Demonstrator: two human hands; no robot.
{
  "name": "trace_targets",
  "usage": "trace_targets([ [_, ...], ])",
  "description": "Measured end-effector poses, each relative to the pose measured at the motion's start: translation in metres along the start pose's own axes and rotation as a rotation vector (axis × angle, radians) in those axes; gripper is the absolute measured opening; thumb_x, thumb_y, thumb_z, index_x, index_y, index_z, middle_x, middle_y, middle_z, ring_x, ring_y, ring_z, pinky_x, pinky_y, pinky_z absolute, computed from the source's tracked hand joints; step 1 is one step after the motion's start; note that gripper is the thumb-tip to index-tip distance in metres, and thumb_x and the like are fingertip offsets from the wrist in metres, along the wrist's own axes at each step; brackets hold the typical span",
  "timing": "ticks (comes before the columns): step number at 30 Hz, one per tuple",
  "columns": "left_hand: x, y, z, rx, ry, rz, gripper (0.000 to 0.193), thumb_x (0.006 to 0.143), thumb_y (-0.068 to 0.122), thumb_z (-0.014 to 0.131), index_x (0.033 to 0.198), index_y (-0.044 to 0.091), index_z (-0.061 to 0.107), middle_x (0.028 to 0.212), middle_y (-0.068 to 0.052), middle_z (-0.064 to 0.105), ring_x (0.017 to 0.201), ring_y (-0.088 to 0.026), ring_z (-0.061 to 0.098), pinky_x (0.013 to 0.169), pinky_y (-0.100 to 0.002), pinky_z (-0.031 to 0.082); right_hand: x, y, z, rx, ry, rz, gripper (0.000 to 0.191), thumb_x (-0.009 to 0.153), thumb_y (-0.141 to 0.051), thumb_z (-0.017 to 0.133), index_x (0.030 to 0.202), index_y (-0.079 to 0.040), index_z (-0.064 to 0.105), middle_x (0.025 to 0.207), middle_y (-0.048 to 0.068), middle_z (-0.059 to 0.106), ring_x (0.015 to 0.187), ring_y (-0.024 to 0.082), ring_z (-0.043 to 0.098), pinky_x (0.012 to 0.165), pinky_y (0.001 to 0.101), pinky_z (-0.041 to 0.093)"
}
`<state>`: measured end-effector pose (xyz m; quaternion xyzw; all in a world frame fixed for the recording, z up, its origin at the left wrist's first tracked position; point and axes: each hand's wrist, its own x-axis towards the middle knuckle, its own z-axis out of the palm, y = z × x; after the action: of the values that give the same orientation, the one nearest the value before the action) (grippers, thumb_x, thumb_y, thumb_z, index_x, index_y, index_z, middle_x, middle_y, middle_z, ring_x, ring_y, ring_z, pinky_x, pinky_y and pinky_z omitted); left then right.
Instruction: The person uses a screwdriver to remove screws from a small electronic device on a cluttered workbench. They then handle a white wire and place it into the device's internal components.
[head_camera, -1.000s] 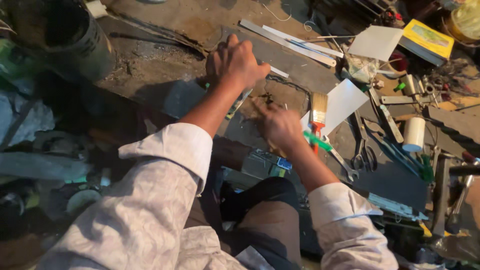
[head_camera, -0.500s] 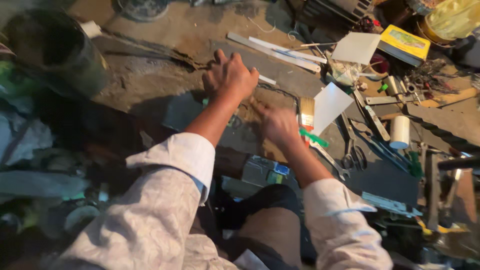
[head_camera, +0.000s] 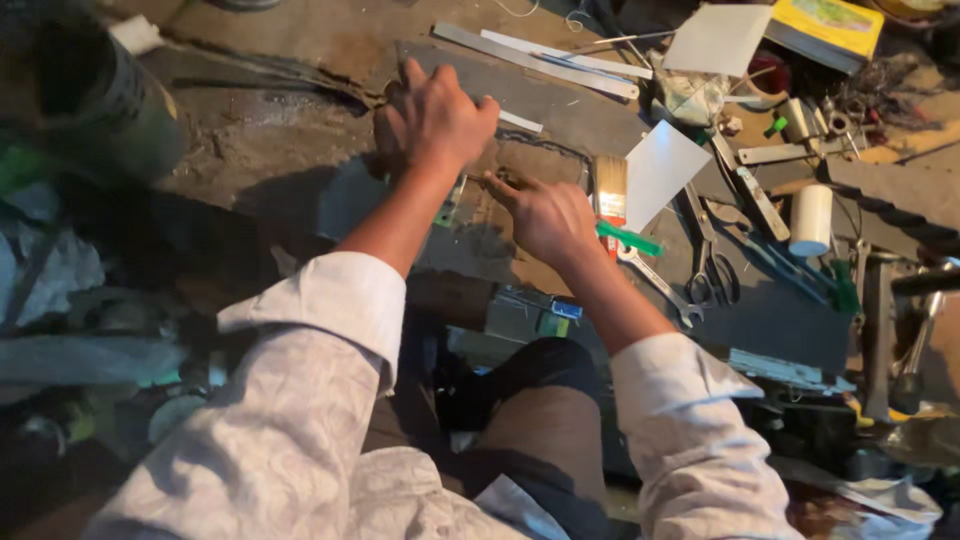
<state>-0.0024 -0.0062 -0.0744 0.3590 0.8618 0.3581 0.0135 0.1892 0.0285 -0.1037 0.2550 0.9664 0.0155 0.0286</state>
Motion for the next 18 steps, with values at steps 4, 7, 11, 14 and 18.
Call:
trace_targets([
  [4, -0.0012, 0.0007, -0.0035, 0.030, 0.107, 0.093, 0.048, 0.072, 0.046, 0.076, 0.101, 0.008, 0.074, 0.125, -0.025, 0.056, 0.112, -0.051, 0.055, 0.091, -0.062, 0.044, -0.0004, -0.0055, -0.0028, 0.089, 0.315, -0.142, 0.050, 0.090, -0.041, 0.063, 0.139, -0.035, 0.062, 0.116, 0.020, 0.072, 0.073, 0.034, 0.072, 0.056, 0.0456, 0.055],
  [7, -0.0032, -0.0011, -0.0023, 0.032, 0.087, 0.066, 0.049, 0.074, 0.048, 0.077, 0.100, 0.006, 0.073, 0.124, -0.026, 0.057, 0.110, -0.051, 0.056, 0.091, -0.062, 0.045, -0.0006, -0.0017, 0.0005, 0.146, 0.190, -0.139, 0.042, 0.098, -0.038, 0.060, 0.140, -0.035, 0.061, 0.109, 0.014, 0.074, 0.078, 0.035, 0.072, 0.060, 0.0490, 0.054],
  [11, -0.0042, -0.0046, -0.0012, 0.017, 0.052, 0.075, 0.048, 0.076, 0.047, 0.076, 0.102, 0.006, 0.072, 0.122, -0.026, 0.058, 0.109, -0.052, 0.057, 0.089, -0.063, 0.045, 0.0019, 0.0011, 0.0048, 0.003, 0.015, -0.012, 0.058, 0.090, -0.029, 0.057, 0.147, -0.040, 0.056, 0.091, 0.013, 0.074, 0.076, 0.036, 0.071, 0.063, 0.0489, 0.053],
  [14, -0.0041, -0.0058, -0.0032, 0.061, 0.207, 0.195, 0.048, 0.071, 0.047, 0.080, 0.094, 0.005, 0.073, 0.117, -0.030, 0.058, 0.106, -0.055, 0.056, 0.086, -0.069, 0.043, 0.0038, -0.0012, 0.0050, 0.031, 0.231, -0.120, 0.042, 0.089, -0.025, 0.056, 0.127, -0.039, 0.068, 0.086, 0.011, 0.072, 0.068, 0.034, 0.070, 0.056, 0.0485, 0.053],
  [18, -0.0059, -0.0029, -0.0106, 0.024, 0.034, 0.095, 0.046, 0.080, 0.047, 0.075, 0.101, 0.006, 0.071, 0.120, -0.024, 0.058, 0.111, -0.049, 0.059, 0.088, -0.063, 0.045, 0.0026, -0.0060, -0.0015, 0.061, 0.285, -0.108, 0.032, 0.094, -0.028, 0.055, 0.119, -0.032, 0.075, 0.078, 0.010, 0.070, 0.060, 0.035, 0.067, 0.048, 0.0494, 0.048],
])
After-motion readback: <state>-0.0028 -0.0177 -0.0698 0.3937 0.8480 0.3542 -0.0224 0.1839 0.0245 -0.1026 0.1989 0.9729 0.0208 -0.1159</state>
